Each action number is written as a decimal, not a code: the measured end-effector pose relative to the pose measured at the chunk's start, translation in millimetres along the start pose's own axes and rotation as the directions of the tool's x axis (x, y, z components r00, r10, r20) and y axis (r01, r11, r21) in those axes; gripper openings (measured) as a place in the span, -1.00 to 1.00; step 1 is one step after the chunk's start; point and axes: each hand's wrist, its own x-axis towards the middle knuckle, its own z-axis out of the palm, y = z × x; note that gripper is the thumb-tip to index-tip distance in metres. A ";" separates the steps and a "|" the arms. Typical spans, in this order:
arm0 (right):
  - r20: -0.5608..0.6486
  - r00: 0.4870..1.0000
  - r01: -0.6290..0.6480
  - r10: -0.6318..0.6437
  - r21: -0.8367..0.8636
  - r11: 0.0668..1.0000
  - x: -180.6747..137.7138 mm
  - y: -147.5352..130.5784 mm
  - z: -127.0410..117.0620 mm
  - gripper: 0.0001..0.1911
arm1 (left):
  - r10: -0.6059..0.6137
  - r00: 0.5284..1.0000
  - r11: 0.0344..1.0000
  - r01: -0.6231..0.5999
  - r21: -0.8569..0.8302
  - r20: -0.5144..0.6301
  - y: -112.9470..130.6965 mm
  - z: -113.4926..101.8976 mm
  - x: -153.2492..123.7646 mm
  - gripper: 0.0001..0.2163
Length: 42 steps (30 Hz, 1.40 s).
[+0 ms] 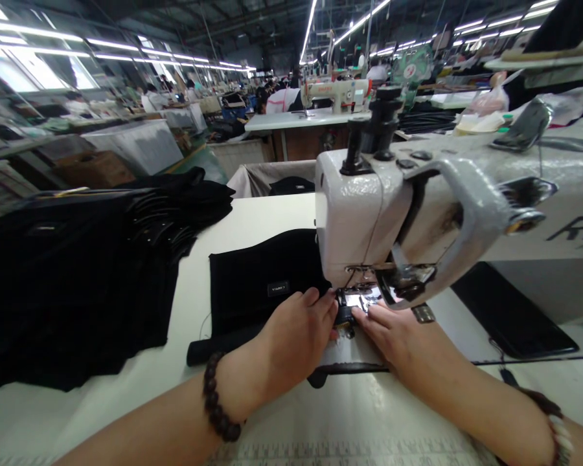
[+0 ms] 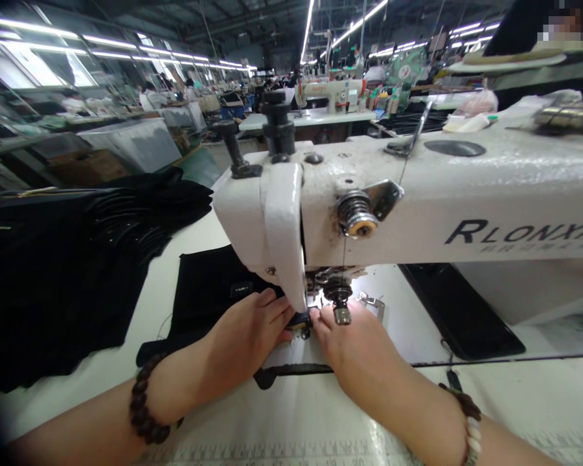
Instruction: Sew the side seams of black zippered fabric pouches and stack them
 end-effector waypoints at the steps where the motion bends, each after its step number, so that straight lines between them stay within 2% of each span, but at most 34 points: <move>1: -0.013 1.000 -0.027 0.027 -0.004 1.000 1.2 -0.1 -0.9 -0.71 | -0.009 1.000 1.000 0.008 -0.014 -0.003 -0.6 0.4 0.5 -0.73; 10: -0.006 0.995 -0.097 0.097 -0.008 0.995 7.3 2.5 -4.4 -0.67 | -0.017 1.000 0.996 0.016 -0.087 -0.008 -4.3 1.5 5.0 -0.72; 19: 0.173 0.981 -0.101 0.090 0.059 0.993 -0.6 2.0 -4.0 -0.71 | -0.033 0.999 0.999 0.034 -0.039 0.015 0.9 1.1 0.5 -0.69; 22: 0.187 0.978 -0.106 0.091 0.067 0.992 -2.7 1.6 -4.2 -0.72 | -0.014 1.000 1.000 0.014 0.009 0.027 2.4 3.8 -1.4 -0.69; 28: 0.228 0.962 -0.166 0.147 0.066 0.984 4.0 2.0 -5.9 -0.73 | 0.072 0.990 0.996 -0.064 0.065 -0.122 -4.6 6.2 2.2 -0.72; 33: 0.263 0.941 -0.247 0.212 0.105 0.963 -0.3 6.2 -5.1 -0.83 | 0.027 0.987 0.998 -0.017 0.066 -0.155 3.5 3.8 1.5 -0.82; 35: 0.206 0.961 -0.224 0.183 0.198 0.954 -6.8 9.9 -6.7 -0.86 | 0.051 0.992 0.999 -0.051 0.001 -0.119 8.1 -7.4 -9.8 -0.84; 37: 0.105 0.985 -0.164 0.137 0.331 0.929 -13.7 12.1 -10.6 -0.81 | 0.059 0.993 0.982 -0.076 -0.175 -0.098 8.2 -29.3 -30.8 -0.82; 38: 0.051 0.991 -0.133 0.123 0.403 0.905 -16.2 11.6 -13.4 -0.79 | 0.014 0.996 0.952 -0.042 -0.302 -0.092 5.5 -43.7 -44.1 -0.80; 39: 0.012 0.993 -0.111 0.120 0.468 0.877 -17.6 9.5 -16.9 -0.78 | -0.071 0.994 0.897 0.030 -0.442 -0.078 1.0 -59.5 -58.4 -0.77; 40: -0.012 0.991 -0.104 0.130 0.527 0.844 -17.4 5.8 -20.9 -0.76 | -0.202 0.979 0.809 0.160 -0.566 -0.013 -5.1 -75.6 -72.9 -0.75; 42: -0.028 0.985 -0.116 0.170 0.624 0.773 -11.9 -6.0 -30.2 -0.65 | -0.432 0.894 0.547 0.365 -0.753 0.118 -19.3 -104.3 -99.3 -0.72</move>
